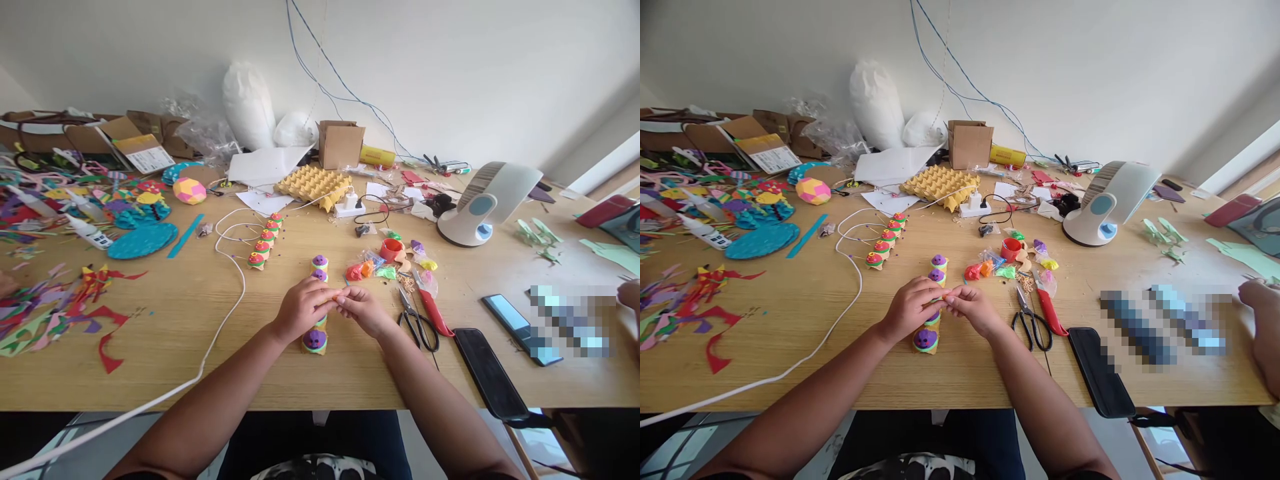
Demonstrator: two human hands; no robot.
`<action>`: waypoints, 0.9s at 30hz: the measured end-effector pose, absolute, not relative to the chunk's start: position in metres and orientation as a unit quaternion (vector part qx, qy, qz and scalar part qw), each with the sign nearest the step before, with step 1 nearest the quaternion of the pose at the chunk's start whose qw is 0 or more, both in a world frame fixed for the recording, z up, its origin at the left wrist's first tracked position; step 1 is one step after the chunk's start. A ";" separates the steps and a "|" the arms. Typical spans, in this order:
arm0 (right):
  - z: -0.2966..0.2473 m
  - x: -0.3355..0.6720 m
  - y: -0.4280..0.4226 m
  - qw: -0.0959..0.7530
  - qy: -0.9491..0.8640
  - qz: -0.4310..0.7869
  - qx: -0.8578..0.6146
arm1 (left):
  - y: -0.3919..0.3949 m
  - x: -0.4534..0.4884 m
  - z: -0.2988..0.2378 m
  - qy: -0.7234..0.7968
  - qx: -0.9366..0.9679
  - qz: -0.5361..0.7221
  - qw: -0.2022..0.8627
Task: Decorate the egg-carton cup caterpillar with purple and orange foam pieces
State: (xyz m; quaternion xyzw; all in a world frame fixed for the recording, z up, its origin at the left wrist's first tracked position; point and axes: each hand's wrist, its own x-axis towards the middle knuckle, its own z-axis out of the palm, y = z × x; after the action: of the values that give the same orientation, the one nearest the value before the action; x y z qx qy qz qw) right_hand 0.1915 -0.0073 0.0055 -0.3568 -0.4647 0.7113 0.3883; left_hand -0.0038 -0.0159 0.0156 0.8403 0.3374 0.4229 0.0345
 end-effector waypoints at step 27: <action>0.005 0.193 -0.006 0.361 -0.438 0.740 -0.362 | -0.018 -0.008 0.017 0.330 0.854 0.402 -0.020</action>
State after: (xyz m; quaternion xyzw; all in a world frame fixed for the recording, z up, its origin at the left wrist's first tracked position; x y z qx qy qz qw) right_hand 0.1930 -0.0063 0.0052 -0.3616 -0.4382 0.7396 0.3609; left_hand -0.0080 -0.0183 0.0170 0.8538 0.3305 0.4016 -0.0200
